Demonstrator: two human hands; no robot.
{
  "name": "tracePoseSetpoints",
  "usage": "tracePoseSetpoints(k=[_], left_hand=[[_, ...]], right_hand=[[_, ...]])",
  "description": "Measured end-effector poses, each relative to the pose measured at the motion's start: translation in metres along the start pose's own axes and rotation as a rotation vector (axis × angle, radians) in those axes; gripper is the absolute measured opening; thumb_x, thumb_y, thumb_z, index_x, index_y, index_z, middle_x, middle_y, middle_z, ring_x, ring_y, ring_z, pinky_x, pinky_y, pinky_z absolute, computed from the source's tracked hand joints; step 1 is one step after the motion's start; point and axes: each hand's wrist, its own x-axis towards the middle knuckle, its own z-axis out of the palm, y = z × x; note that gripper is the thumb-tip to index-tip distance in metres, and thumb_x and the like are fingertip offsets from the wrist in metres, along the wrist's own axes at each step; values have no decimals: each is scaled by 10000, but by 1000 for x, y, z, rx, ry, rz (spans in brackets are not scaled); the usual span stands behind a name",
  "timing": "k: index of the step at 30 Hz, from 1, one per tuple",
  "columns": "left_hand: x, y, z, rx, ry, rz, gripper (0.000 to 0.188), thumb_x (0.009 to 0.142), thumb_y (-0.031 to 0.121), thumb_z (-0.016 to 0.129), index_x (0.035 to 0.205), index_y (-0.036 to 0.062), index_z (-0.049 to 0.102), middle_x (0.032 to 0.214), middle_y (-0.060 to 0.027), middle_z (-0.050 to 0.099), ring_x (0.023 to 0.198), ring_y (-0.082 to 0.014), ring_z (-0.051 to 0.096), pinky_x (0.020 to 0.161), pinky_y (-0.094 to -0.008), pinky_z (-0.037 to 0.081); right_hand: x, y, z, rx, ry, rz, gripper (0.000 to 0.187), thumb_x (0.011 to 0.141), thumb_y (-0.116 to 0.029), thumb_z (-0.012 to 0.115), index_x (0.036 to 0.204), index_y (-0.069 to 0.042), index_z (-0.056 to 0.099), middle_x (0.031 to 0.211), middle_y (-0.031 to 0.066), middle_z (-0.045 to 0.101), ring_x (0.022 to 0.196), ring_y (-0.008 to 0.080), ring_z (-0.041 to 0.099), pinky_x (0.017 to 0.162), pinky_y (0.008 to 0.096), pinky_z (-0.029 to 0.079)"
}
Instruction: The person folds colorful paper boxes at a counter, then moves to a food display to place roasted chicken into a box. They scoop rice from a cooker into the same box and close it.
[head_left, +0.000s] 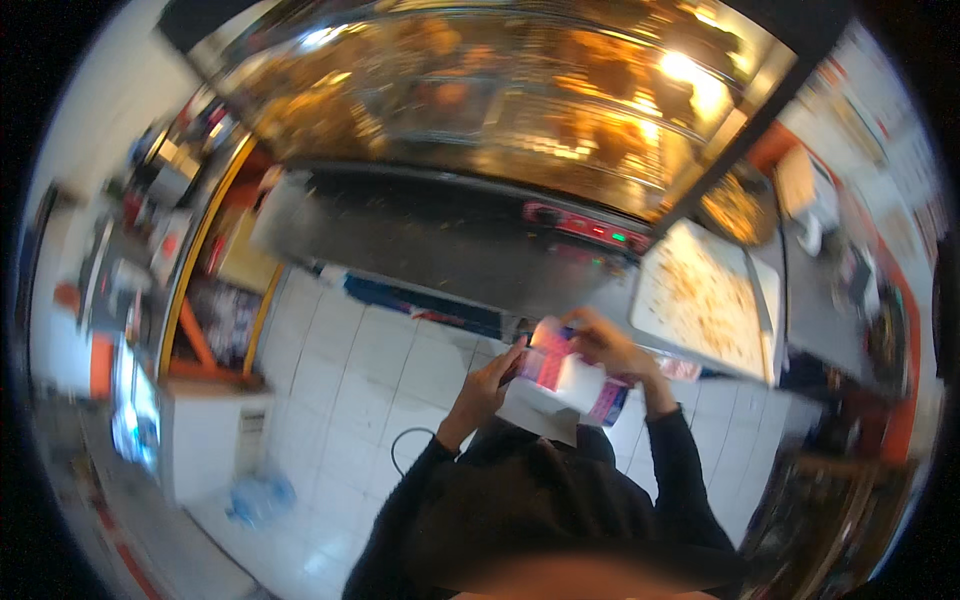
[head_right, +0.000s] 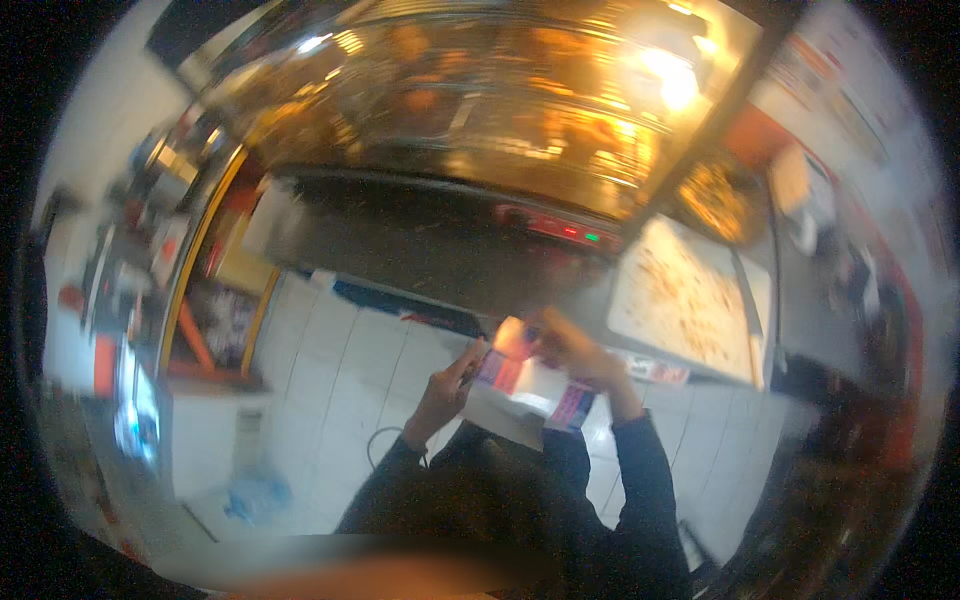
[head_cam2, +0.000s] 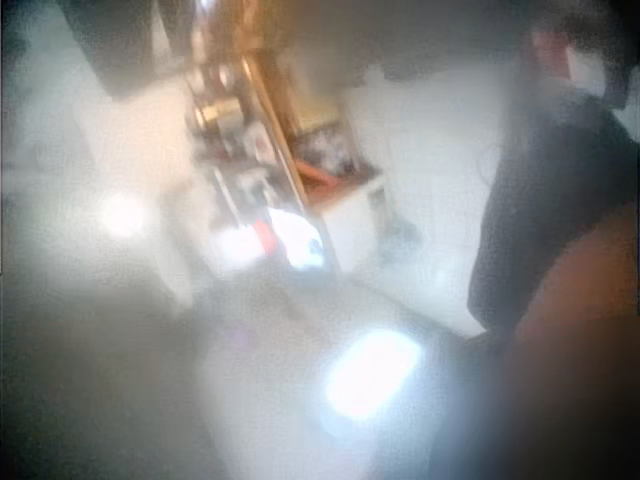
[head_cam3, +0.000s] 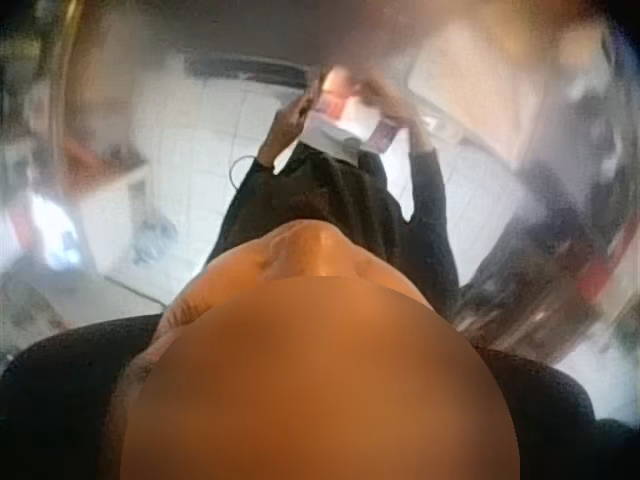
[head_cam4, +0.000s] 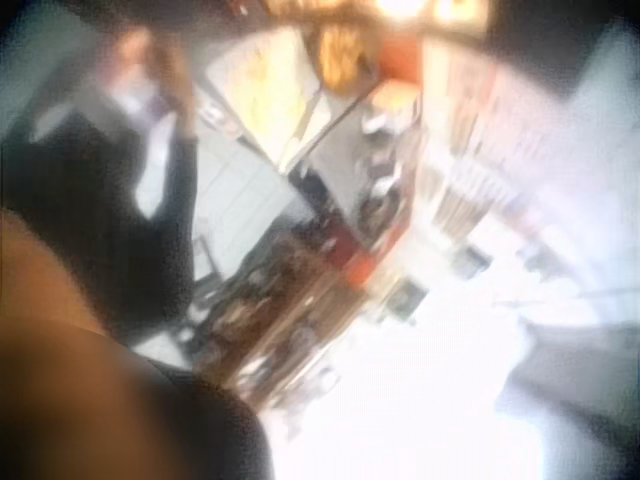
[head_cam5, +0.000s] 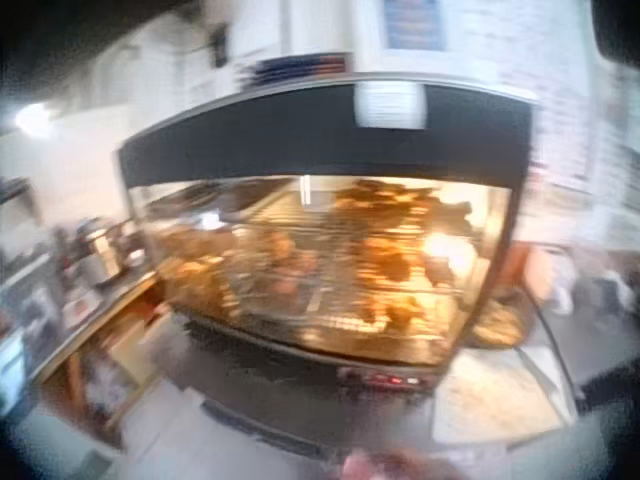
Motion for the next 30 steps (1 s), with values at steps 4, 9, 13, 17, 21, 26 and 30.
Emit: tracePoseSetpoints(k=[4, 9, 13, 17, 21, 26, 30], left_hand=[[-2, 6, 19, -253, 64, -22, 336, 1016, 216, 408, 1268, 39, 544, 1218, -188, 612, 1136, -354, 603, 957, -389, 463], [27, 14, 20, 27, 339, -19, 331, 1020, 206, 398, 1270, 26, 519, 1228, -170, 595, 1177, -322, 564, 1032, -374, 387], [58, 33, 21, -14, 357, 71, 341, 989, 133, 455, 1296, -12, 480, 1279, -154, 551, 1194, -274, 516, 1055, -386, 348], [79, 46, 29, -144, 335, -3, 436, 968, 89, 467, 1386, -15, 403, 1430, -130, 409, 1252, -222, 478, 1087, -369, 337], [101, 28, 40, -576, 84, 89, 412, 950, 98, 543, 1345, 1, 473, 1308, -119, 552, 1240, -209, 526, 1084, -357, 387], [128, -24, 74, -421, 194, 24, 428, 981, 266, 554, 1312, -3, 510, 1284, -105, 581, 1221, -209, 536, 1063, -355, 411], [153, -54, 54, -442, 497, 69, 470, 957, 340, 615, 1269, -7, 567, 1261, -104, 586, 1156, -197, 550, 972, -335, 446]], right_hand=[[1, 53, 30, -250, 40, -58, 409, 988, -287, 563, 1309, -54, 464, 1153, 169, 568, 1128, 241, 557, 980, 325, 419], [-31, 24, 19, -762, 689, -440, 731, 847, -317, 701, 1424, -46, 345, 1435, 244, 371, 1229, 416, 482, 1013, 477, 420], [-44, 6, 6, -314, 714, -283, 869, 767, -100, 724, 1493, -56, 248, 1466, 253, 328, 1272, 439, 448, 1014, 457, 438], [-52, 30, -38, 7, 828, -562, 789, 776, 102, 630, 1475, -85, 315, 1380, 237, 494, 1147, 337, 604, 905, 378, 521], [-56, 54, -93, -198, 767, -432, 515, 814, 95, 599, 1309, -31, 530, 1044, 176, 702, 954, 324, 689, 831, 360, 545], [-32, 64, -131, -223, 698, -467, 421, 836, 16, 638, 1250, -37, 585, 1057, 162, 692, 957, 290, 684, 842, 362, 541], [-23, 47, -171, -100, 401, -443, 301, 895, -95, 634, 1195, -70, 621, 1028, 127, 693, 908, 215, 672, 777, 348, 543]])
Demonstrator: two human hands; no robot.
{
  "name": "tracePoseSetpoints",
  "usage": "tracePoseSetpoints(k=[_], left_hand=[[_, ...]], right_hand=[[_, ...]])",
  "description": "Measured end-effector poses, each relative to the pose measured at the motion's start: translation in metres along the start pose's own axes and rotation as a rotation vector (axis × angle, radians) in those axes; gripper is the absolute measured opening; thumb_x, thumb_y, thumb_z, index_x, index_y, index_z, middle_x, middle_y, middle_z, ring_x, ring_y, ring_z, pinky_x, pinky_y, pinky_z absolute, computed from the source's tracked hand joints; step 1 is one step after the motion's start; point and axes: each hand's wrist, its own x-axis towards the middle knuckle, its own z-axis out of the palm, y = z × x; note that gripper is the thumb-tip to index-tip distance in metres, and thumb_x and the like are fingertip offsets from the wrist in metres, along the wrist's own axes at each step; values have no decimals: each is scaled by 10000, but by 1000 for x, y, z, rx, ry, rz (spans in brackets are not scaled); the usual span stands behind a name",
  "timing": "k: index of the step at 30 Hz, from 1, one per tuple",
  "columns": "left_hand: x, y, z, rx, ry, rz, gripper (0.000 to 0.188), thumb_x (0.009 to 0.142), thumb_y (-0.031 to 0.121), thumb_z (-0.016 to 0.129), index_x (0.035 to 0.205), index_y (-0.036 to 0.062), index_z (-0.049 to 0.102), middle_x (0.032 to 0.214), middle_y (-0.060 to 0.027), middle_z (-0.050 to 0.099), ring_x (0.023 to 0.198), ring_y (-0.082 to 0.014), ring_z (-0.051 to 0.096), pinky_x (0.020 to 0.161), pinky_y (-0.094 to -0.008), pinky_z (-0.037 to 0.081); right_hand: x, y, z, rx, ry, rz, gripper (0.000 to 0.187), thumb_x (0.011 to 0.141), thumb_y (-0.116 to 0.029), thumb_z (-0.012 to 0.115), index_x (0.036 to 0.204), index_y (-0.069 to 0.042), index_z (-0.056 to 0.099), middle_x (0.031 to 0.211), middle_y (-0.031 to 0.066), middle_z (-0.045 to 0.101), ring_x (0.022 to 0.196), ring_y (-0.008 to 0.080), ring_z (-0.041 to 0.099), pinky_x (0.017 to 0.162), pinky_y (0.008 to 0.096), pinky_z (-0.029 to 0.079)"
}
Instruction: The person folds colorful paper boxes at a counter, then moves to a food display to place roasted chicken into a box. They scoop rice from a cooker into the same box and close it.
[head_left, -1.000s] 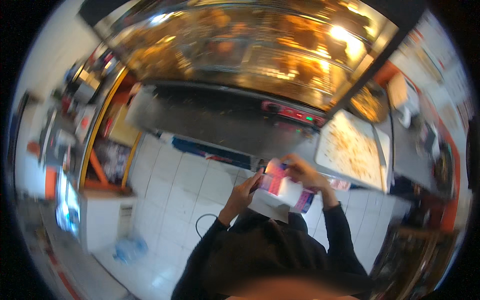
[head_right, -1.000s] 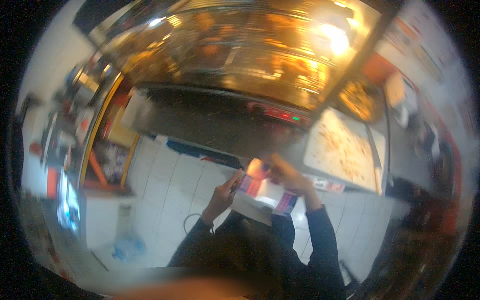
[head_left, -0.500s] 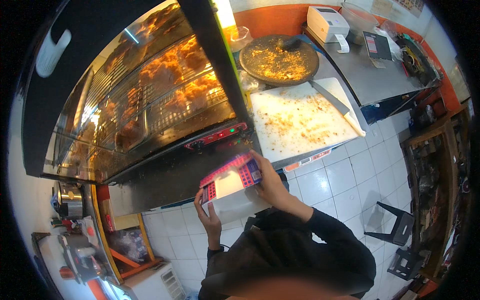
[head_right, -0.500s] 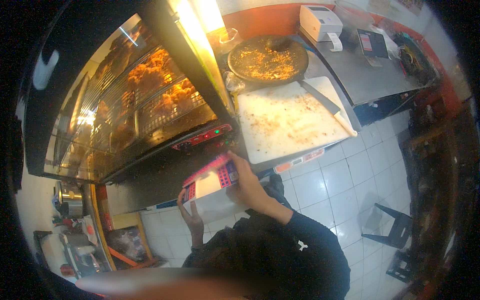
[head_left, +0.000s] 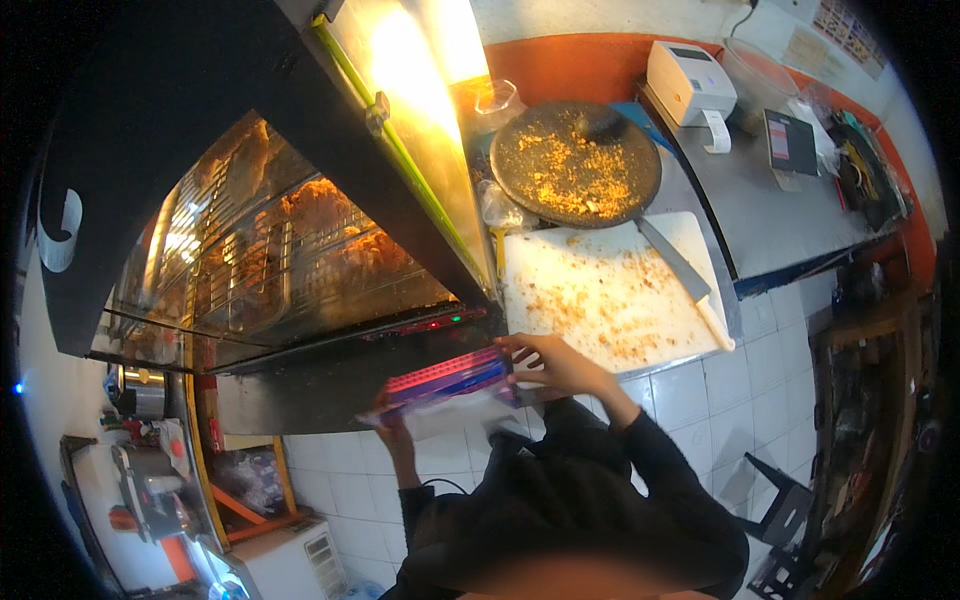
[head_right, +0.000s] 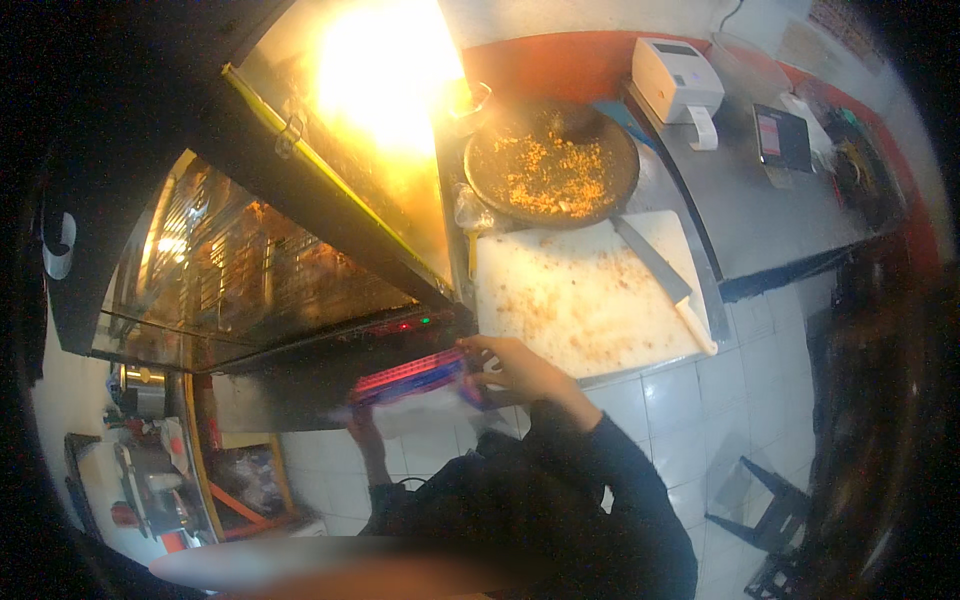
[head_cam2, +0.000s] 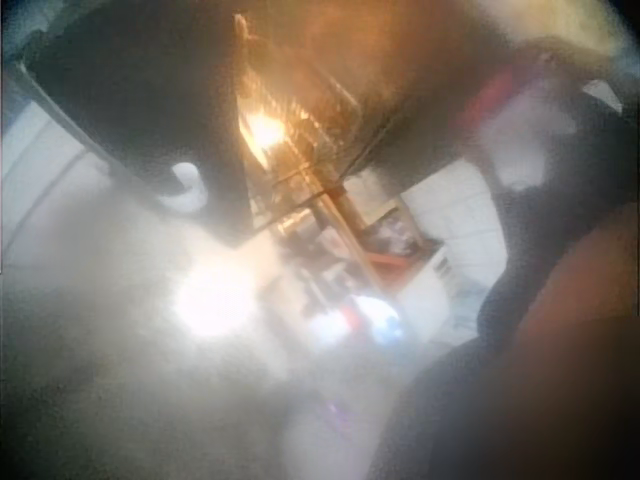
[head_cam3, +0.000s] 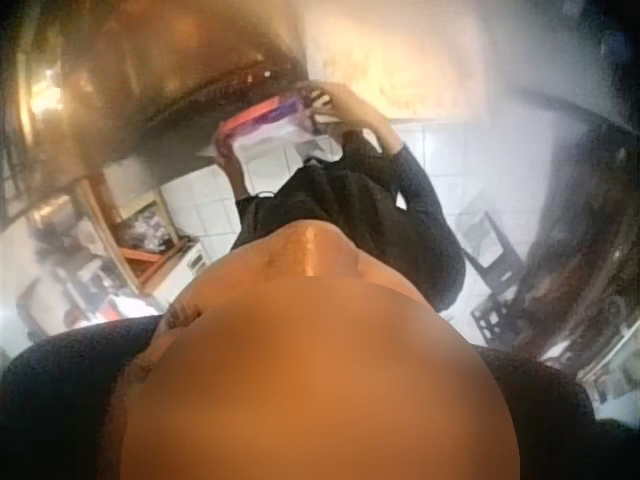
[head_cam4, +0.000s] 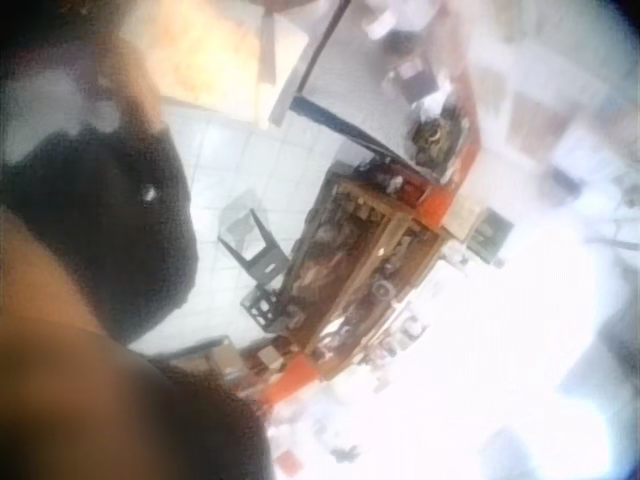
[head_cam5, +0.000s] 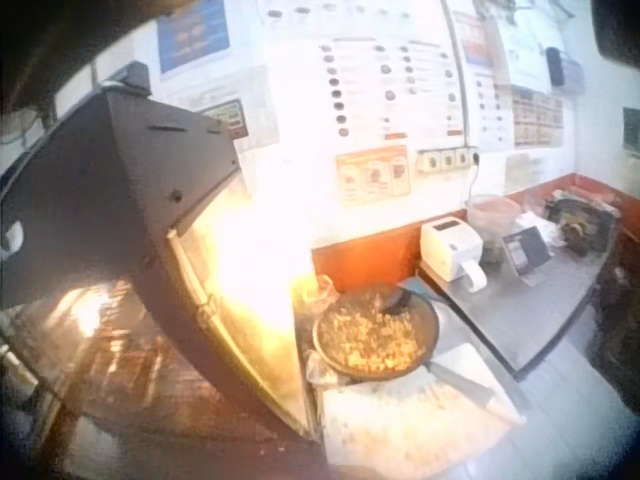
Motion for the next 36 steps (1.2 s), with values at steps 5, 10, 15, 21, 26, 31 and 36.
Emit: tracePoseSetpoints(k=[5, 10, 15, 21, 26, 31, 36], left_hand=[[61, -7, -25, 661, 158, 9, 405, 898, 256, 677, 1181, -22, 596, 1017, -163, 662, 933, -290, 628, 835, -386, 485], [73, -19, -16, 1077, 286, -93, 424, 864, 220, 670, 1199, -25, 582, 1058, -223, 622, 1007, -381, 596, 908, -459, 457], [64, -10, -13, 781, 351, 23, 541, 853, 26, 609, 1359, -15, 423, 1273, -227, 512, 1211, -379, 490, 1035, -464, 374], [60, 20, 9, 819, 445, -204, 543, 900, 51, 580, 1398, -11, 372, 1381, -196, 452, 1302, -329, 433, 1090, -439, 327], [101, 94, 66, 624, 605, 347, 517, 977, 230, 490, 1426, 19, 342, 1460, -177, 372, 1369, -303, 346, 1130, -474, 259], [173, 167, 136, 553, 566, 948, 527, 995, 333, 434, 1450, 86, 334, 1532, -192, 275, 1438, -371, 216, 1169, -544, 147], [209, 172, 168, 796, 513, 1075, 590, 994, 512, 316, 1519, 247, 281, 1597, -196, 134, 1485, -382, 83, 1154, -637, 20]], right_hand=[[125, 0, -106, -125, 236, -204, 166, 927, -8, 547, 1022, -6, 683, 900, 86, 716, 811, 130, 654, 729, 257, 517], [331, 47, -188, -483, 730, -426, 227, 898, -8, 484, 1018, 19, 675, 914, 167, 708, 843, 310, 674, 793, 380, 523], [450, 126, -215, -722, 603, -273, 303, 866, -73, 472, 1116, 2, 625, 1092, 219, 640, 1053, 328, 623, 921, 422, 485], [425, 136, -202, -1034, 504, -325, 481, 991, -233, 456, 1442, -68, 418, 1433, 225, 450, 1315, 318, 474, 1070, 433, 408], [281, 87, -140, -834, 624, -718, 525, 955, -15, 477, 1451, -163, 385, 1551, 245, 230, 1429, 429, 246, 1130, 531, 314], [211, 61, -70, -569, 621, -671, 231, 941, 0, 419, 1014, 43, 633, 926, 236, 624, 873, 330, 591, 818, 432, 453], [239, 35, -61, 44, 777, -195, 309, 817, -162, 684, 988, 73, 578, 971, 219, 634, 846, 262, 583, 806, 395, 471]])
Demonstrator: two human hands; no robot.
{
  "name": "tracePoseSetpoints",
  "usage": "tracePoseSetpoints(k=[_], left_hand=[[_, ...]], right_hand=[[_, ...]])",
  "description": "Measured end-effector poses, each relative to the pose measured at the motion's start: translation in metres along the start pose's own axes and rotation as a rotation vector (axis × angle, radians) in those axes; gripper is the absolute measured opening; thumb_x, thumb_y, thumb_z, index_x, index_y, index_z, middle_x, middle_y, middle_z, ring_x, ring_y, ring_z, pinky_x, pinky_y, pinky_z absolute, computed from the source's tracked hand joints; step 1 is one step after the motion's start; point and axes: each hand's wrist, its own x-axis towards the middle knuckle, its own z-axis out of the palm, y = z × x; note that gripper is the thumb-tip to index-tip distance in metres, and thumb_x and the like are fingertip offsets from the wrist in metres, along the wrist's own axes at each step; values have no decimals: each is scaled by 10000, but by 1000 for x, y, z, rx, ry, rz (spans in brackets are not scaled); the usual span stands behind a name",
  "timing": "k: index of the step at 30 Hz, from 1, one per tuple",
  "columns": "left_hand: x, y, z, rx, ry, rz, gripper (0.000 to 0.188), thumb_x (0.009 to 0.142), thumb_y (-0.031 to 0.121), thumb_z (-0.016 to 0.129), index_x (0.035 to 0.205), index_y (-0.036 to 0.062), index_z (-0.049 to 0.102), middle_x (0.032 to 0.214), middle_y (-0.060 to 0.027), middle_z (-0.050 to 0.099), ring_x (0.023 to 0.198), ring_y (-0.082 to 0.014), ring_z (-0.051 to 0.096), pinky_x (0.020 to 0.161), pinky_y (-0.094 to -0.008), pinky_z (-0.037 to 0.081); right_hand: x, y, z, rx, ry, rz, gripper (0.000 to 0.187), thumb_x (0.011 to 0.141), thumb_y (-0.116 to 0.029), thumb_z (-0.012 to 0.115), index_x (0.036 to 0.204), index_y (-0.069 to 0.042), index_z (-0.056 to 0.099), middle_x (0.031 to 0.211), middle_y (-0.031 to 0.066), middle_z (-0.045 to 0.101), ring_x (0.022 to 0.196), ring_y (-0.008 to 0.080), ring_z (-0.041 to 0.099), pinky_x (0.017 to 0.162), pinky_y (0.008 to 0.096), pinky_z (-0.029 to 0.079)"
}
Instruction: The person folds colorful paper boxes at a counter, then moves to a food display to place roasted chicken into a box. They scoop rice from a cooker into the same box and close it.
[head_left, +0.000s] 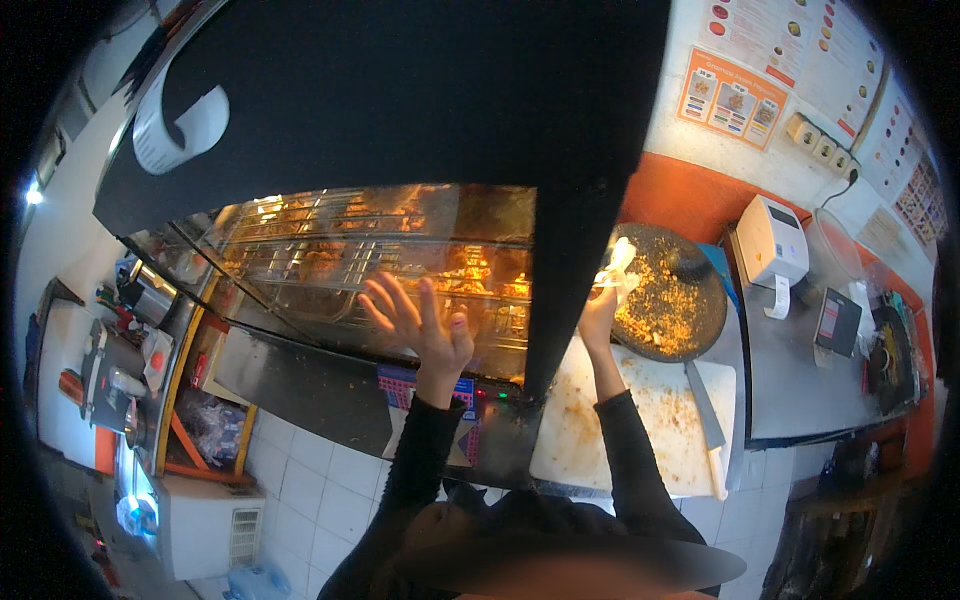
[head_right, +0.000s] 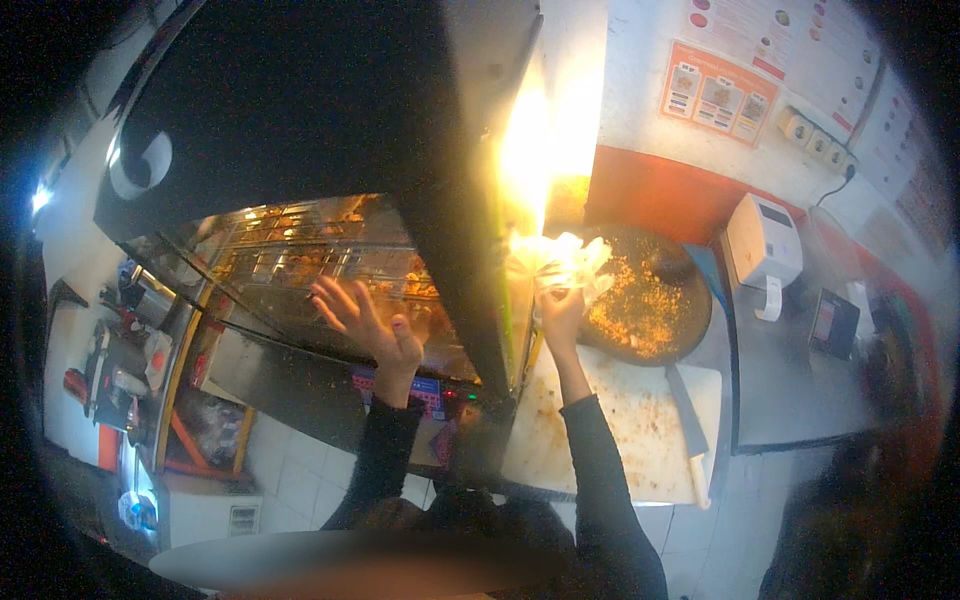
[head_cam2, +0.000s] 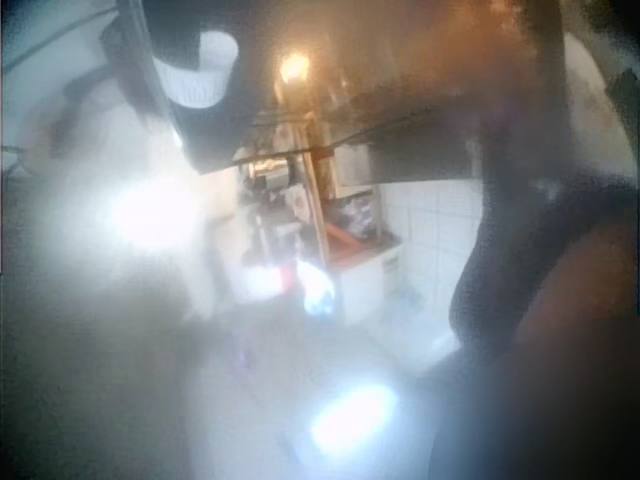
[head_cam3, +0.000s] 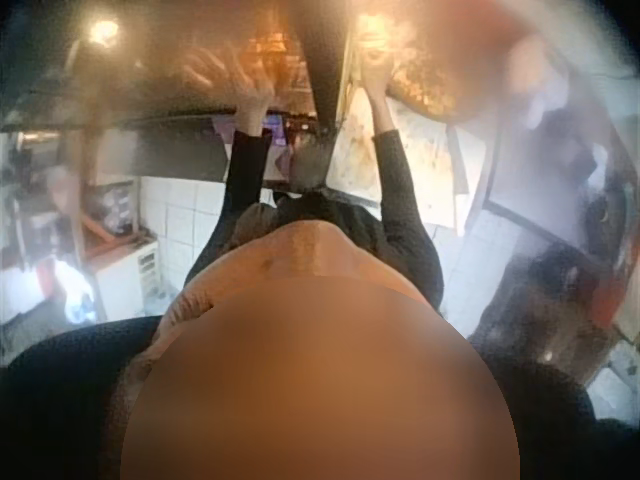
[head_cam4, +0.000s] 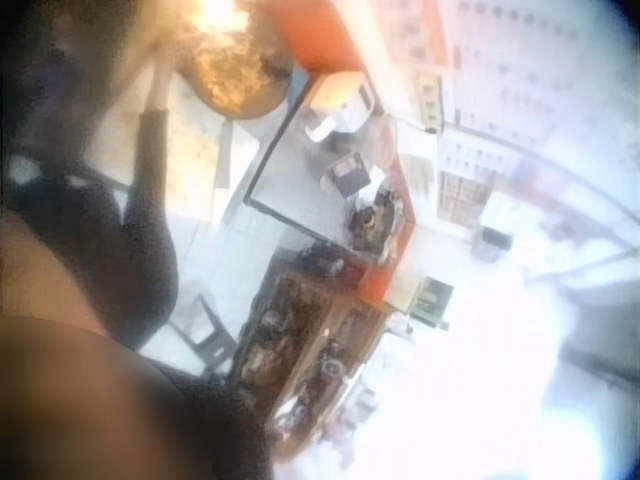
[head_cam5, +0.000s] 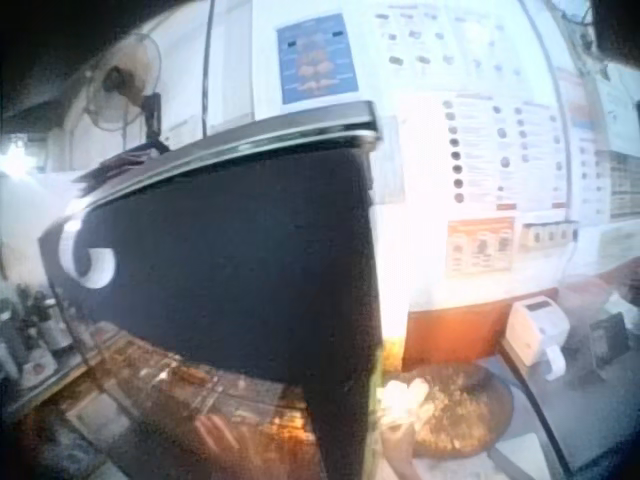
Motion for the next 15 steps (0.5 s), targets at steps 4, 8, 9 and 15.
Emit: tracePoseSetpoints(k=[4, 8, 9, 15], left_hand=[[-3, -11, -2, 76, -17, 58, 608, 990, 562, 275, 1527, 278, 273, 1603, -191, 120, 1492, -364, 74, 1150, -643, 4], [-2, -44, -13, 90, -51, 48, 605, 989, 561, 279, 1526, 282, 278, 1601, -189, 137, 1490, -363, 83, 1158, -624, 2], [1, -59, -16, 105, -45, 48, 615, 997, 549, 263, 1533, 246, 276, 1598, -205, 140, 1487, -379, 91, 1158, -620, 18], [23, -167, -51, 2, -20, -4, 598, 1003, 511, 300, 1510, 195, 328, 1591, -183, 189, 1487, -350, 118, 1173, -566, 26]], right_hand=[[-25, -14, -16, -85, -88, -197, 282, 996, -212, 524, 1183, -1, 514, 1001, 53, 621, 933, 133, 610, 824, 286, 509], [-70, -27, -22, -203, 95, -422, 515, 927, -82, 535, 1415, 10, 398, 1329, 116, 546, 1184, 210, 543, 1012, 350, 429], [-75, -34, -22, -41, 120, -447, 516, 932, -88, 532, 1421, -2, 392, 1318, 103, 553, 1173, 197, 550, 999, 340, 438], [-90, -107, -27, 1114, 74, 58, 513, 1016, -350, 486, 1441, -77, 394, 1210, 53, 564, 1049, 159, 579, 866, 290, 493]])
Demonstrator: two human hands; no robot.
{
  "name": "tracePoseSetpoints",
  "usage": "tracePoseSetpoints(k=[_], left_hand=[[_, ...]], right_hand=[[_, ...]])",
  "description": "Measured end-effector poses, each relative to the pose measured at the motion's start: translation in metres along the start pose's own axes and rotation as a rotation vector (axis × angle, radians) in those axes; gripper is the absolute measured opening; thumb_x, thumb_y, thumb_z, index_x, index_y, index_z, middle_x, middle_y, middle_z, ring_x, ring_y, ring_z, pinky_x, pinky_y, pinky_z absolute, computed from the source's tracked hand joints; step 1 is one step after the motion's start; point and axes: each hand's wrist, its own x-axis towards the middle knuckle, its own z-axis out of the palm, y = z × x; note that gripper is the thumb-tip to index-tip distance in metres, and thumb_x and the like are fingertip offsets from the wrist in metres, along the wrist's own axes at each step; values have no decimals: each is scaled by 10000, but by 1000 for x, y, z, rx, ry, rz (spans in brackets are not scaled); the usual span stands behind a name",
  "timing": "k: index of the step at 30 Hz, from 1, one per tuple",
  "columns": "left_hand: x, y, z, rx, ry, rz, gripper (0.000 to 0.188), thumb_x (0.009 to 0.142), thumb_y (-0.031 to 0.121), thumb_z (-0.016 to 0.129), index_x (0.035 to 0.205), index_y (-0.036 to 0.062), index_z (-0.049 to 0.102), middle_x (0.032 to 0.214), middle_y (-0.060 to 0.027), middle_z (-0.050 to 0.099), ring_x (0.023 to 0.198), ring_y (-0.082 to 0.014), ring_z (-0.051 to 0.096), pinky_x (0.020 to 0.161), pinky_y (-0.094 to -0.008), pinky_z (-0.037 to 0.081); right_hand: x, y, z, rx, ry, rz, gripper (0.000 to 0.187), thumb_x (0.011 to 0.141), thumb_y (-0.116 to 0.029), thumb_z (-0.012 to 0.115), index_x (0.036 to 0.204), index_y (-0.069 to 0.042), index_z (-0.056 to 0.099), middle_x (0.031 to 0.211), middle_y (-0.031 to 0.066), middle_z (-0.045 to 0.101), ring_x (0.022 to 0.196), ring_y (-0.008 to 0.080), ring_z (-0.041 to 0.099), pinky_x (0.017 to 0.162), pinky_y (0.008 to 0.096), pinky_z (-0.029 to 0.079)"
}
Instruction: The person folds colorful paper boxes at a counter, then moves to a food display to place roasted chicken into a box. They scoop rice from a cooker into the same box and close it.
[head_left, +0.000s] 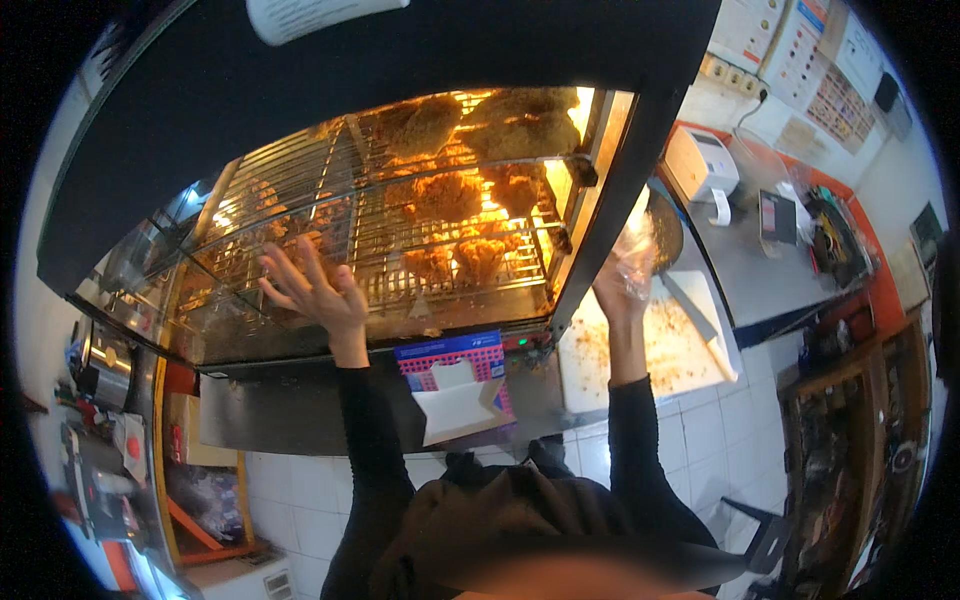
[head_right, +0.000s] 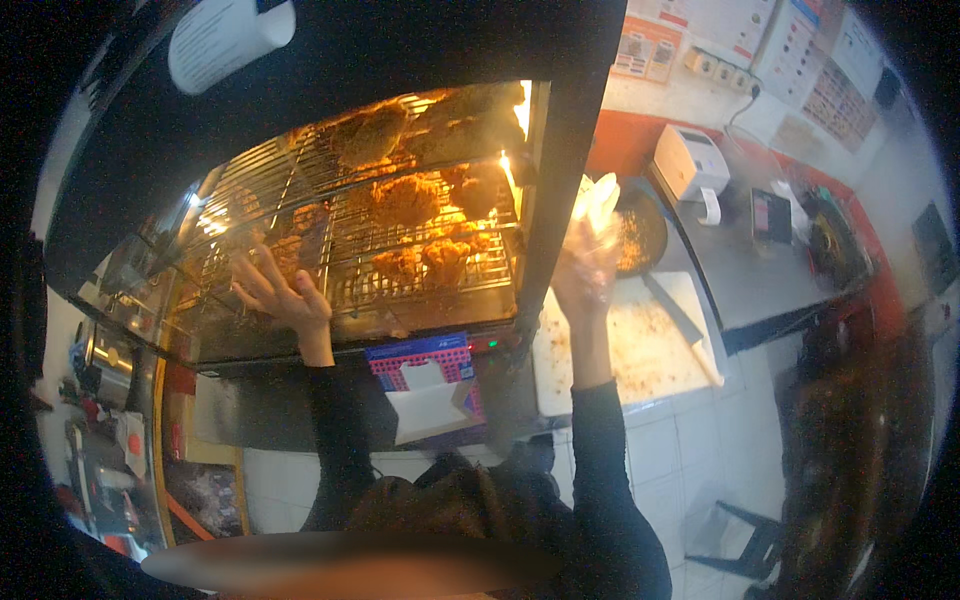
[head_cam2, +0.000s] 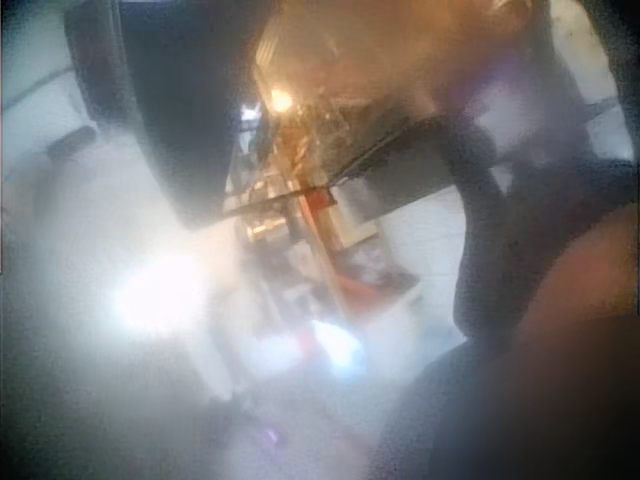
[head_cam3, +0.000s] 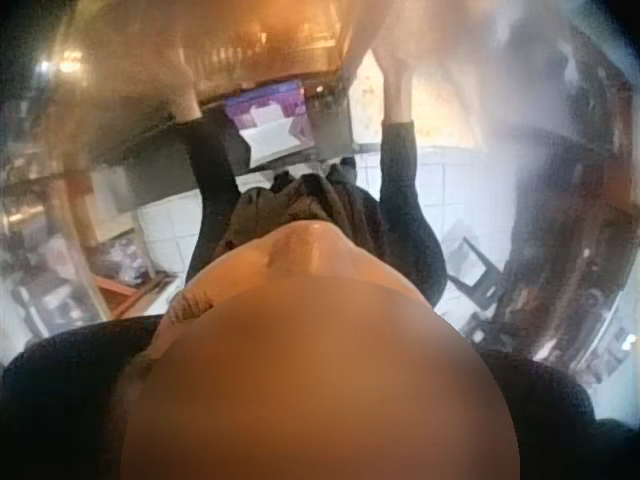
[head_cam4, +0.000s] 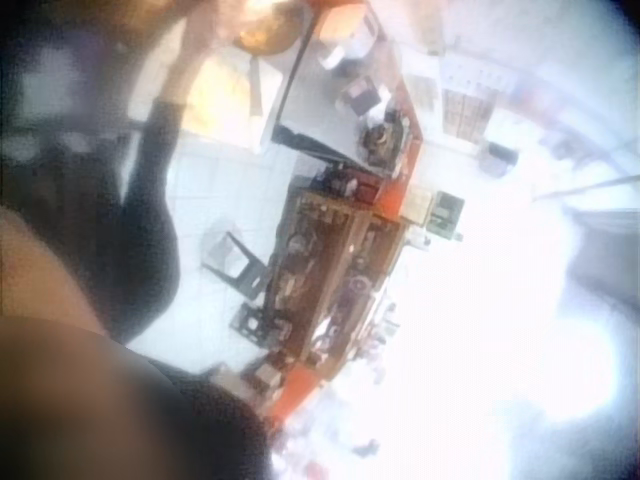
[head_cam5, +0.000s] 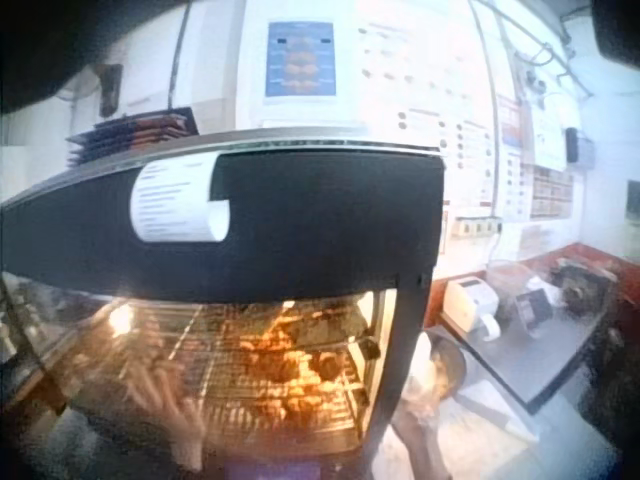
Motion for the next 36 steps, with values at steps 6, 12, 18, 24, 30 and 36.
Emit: tracePoseSetpoints(k=[6, 12, 18, 24, 30, 36], left_hand=[[-29, 4, -38, -454, 111, -226, 485, 916, 139, 603, 1349, 14, 422, 1527, -222, 267, 1410, -393, 276, 1132, -552, 225], [-87, 131, -84, -1168, -394, -81, 465, 687, 221, 849, 1052, 127, 576, 1115, -113, 624, 1127, -325, 533, 952, -463, 435], [-87, 126, -96, -1342, -260, -186, 279, 763, 82, 808, 928, 85, 584, 869, -59, 650, 753, -245, 631, 717, -362, 513], [-108, 121, -120, -1400, -418, 12, 198, 762, 57, 791, 822, 91, 605, 796, -21, 633, 751, -196, 644, 684, -341, 491], [-126, 117, -148, -1422, -559, -3, 161, 760, 99, 789, 842, 98, 650, 886, -42, 676, 844, -216, 669, 789, -363, 509], [-165, 65, -145, -909, -987, -380, 217, 794, 112, 739, 981, 86, 632, 1040, -107, 595, 930, -301, 618, 817, -392, 490]], right_hand=[[-89, -15, 60, -1113, -9, -597, 703, 907, -410, 635, 1442, -33, 379, 1296, 134, 552, 1221, 262, 518, 1094, 395, 360], [-178, 33, 101, -1147, -67, -308, 740, 908, -381, 608, 1456, 30, 329, 1451, 176, 422, 1356, 281, 393, 1127, 400, 291], [-204, 60, 110, -1137, -31, -252, 898, 914, -551, 540, 1522, 1, 177, 1528, 190, 305, 1381, 304, 354, 1155, 428, 258], [-190, 54, 179, -651, -186, -105, 871, 923, -507, 509, 1561, -82, 96, 1595, 126, 167, 1436, 289, 241, 1169, 411, 215], [-149, 53, 211, -995, -328, -86, 707, 936, -333, 596, 1527, -114, 275, 1541, 198, 321, 1427, 331, 315, 1148, 419, 283], [-12, 69, 205, -2191, -575, -667, 569, 888, -365, 662, 1353, -76, 508, 1244, 185, 605, 1193, 290, 558, 1007, 397, 447]])
